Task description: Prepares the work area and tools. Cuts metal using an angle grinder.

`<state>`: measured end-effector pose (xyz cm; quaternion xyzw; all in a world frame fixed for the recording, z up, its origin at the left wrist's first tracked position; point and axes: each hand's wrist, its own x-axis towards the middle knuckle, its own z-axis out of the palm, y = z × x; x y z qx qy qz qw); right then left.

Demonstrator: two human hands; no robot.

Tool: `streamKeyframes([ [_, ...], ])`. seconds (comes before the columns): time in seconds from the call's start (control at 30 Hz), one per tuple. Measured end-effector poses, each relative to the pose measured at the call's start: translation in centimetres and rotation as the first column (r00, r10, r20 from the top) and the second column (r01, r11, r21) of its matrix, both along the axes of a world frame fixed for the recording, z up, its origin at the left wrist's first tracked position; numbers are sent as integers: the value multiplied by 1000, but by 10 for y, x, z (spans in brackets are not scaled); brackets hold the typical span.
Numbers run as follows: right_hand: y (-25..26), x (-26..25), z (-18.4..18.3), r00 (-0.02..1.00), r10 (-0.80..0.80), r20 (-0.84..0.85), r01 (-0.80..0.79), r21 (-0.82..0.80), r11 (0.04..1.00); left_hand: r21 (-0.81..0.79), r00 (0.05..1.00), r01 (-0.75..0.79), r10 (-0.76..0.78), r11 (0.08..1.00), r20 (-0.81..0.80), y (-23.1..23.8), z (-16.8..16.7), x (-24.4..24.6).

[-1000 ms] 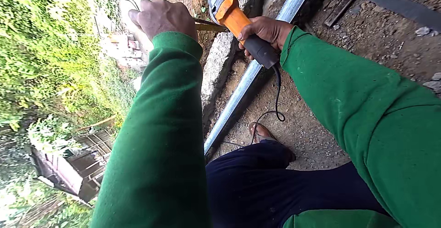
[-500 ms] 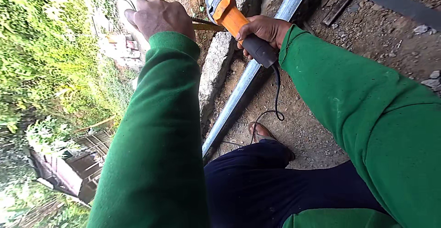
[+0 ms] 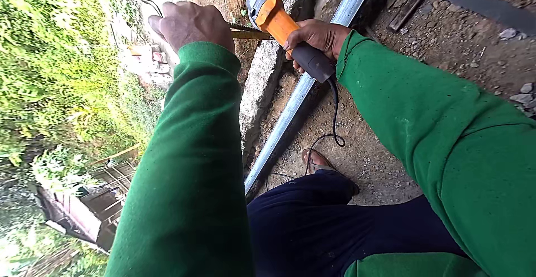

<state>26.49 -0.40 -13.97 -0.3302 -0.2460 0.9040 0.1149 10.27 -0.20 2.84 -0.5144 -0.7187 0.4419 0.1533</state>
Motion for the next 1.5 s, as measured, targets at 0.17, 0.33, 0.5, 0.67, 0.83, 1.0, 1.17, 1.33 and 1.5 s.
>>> streamKeyframes([
  [0.17,1,2,2,1000,14,10,-15,13,1000,-14,1000,6,-6,1000,-6,1,-1,-1],
  [0.33,0,2,0,1000,9,10,-9,12,1000,-24,1000,9,-9,1000,-10,1,0,-1],
  [0.5,0,2,1,1000,0,9,0,-3,1000,-22,1000,-2,2,1000,5,1,0,-2],
  [0.67,1,1,-2,1000,7,11,-7,4,1000,-27,1000,6,-6,1000,-19,0,0,0],
  [0.83,1,1,-3,1000,6,7,-6,4,1000,-31,1000,14,-14,999,-16,-1,1,0],
  [1.0,1,0,-3,1000,9,20,-9,13,1000,-29,1000,20,-20,999,11,0,0,-1],
  [1.17,1,-1,-3,1000,7,15,-8,22,1000,-19,1000,9,-9,1000,12,0,0,-3],
  [1.33,2,-1,-2,1000,3,29,-3,14,1000,-3,1000,5,-5,1000,14,0,-1,-6],
  [1.5,3,-2,-2,1000,6,25,-6,26,1000,-3,1000,14,-13,1000,28,0,-1,-4],
])
